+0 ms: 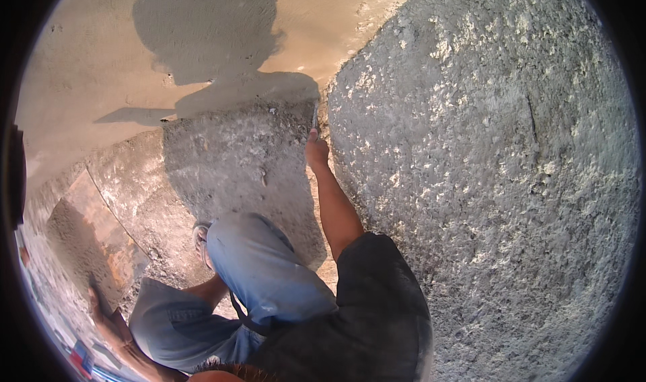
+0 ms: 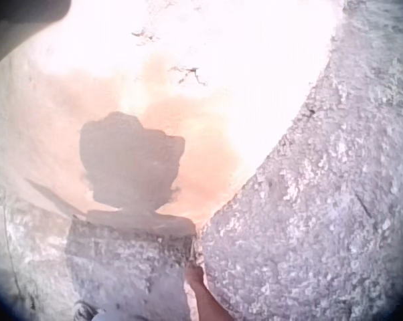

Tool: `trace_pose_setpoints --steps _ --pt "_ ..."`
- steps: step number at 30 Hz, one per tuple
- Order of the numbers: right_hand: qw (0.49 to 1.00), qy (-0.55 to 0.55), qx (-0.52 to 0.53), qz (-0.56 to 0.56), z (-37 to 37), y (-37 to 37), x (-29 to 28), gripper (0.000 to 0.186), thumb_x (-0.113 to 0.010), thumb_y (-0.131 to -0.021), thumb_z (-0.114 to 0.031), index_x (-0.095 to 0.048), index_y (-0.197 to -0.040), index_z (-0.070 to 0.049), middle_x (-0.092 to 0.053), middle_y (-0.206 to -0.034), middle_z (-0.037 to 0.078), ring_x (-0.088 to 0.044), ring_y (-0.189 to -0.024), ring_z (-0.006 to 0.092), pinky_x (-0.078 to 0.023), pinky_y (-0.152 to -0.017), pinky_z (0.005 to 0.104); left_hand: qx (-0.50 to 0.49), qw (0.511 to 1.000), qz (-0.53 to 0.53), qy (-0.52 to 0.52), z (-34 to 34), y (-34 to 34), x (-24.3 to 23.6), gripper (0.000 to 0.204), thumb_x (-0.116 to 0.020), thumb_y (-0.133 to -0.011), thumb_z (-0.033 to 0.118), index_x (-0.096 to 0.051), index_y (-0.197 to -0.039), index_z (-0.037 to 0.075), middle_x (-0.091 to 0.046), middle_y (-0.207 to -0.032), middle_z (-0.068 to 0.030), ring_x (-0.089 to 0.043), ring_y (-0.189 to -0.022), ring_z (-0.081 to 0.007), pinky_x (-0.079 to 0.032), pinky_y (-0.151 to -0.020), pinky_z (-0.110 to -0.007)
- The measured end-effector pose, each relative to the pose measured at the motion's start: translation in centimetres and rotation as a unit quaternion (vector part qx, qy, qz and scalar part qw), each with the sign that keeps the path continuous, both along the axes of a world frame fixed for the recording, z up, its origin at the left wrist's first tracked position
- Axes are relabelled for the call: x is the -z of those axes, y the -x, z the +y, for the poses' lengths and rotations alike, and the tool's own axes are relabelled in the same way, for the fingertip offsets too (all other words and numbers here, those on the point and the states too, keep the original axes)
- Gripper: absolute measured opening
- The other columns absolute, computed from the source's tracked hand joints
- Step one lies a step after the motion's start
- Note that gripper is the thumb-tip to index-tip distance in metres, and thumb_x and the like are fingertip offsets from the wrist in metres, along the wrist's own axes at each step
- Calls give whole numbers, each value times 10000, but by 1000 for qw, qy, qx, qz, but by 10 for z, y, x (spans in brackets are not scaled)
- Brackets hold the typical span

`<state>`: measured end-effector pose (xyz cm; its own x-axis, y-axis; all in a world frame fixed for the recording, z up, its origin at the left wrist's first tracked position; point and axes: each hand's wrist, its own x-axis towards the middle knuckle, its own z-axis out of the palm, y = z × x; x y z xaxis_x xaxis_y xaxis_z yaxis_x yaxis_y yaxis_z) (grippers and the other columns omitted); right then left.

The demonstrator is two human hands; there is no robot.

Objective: The person applies plaster to a rough wall surface using a float and a pointed tool to smooth the finish.

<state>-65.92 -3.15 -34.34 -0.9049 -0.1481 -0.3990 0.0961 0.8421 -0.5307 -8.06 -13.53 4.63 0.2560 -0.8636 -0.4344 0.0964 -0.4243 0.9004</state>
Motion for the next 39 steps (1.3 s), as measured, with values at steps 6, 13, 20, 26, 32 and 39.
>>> trace_pose_setpoints --steps 6,13,20,26,32,39 --pt "997 65 -31 38 -22 -36 -22 711 -314 -959 -568 -579 -662 22 -594 -641 182 -615 -673 335 -450 -659 460 -6 999 -49 8 7 -9 -9 630 -562 -907 373 -423 -1377 -22 -389 -1450 -134 -315 -1355 -253 -270 -1086 -418" --pt "983 180 23 -21 -56 -67 -17 665 -407 -929 -589 -508 -566 -41 -439 -519 45 -422 -486 214 -370 -528 388 1 1000 -23 12 6 -10 -12 667 -609 -884 374 -415 -1366 -45 -401 -1426 -149 -353 -1318 -259 -281 -1077 -416" --pt "961 272 -27 40 -64 -84 -20 646 -438 -909 -607 -577 -705 -11 -493 -580 62 -467 -485 213 -389 -455 384 -21 998 -45 32 11 -12 -17 680 -674 -852 351 -427 -1347 -44 -467 -1353 -153 -435 -1238 -256 -342 -1034 -409" --pt "981 173 46 -79 -60 -76 -10 630 -402 -915 -624 -507 -650 -62 -466 -539 30 -437 -433 197 -345 -393 390 -20 998 -40 36 10 -11 -14 670 -679 -849 350 -437 -1335 -42 -478 -1338 -144 -448 -1224 -251 -361 -1016 -403" --pt "919 203 110 -320 -70 -80 -47 585 -378 -920 -634 -438 -639 -125 -374 -487 4 -378 -380 149 -311 -377 357 -16 998 -50 30 11 -19 -14 666 -675 -851 359 -451 -1310 -69 -486 -1317 -167 -467 -1205 -248 -376 -1005 -393" --pt "945 184 95 -255 -69 -84 -43 595 -393 -917 -635 -461 -672 -97 -369 -481 -10 -357 -358 151 -297 -342 323 16 999 -42 16 10 -17 -12 650 -574 -900 373 -414 -1371 -46 -388 -1440 -170 -319 -1352 -274 -234 -1118 -417"
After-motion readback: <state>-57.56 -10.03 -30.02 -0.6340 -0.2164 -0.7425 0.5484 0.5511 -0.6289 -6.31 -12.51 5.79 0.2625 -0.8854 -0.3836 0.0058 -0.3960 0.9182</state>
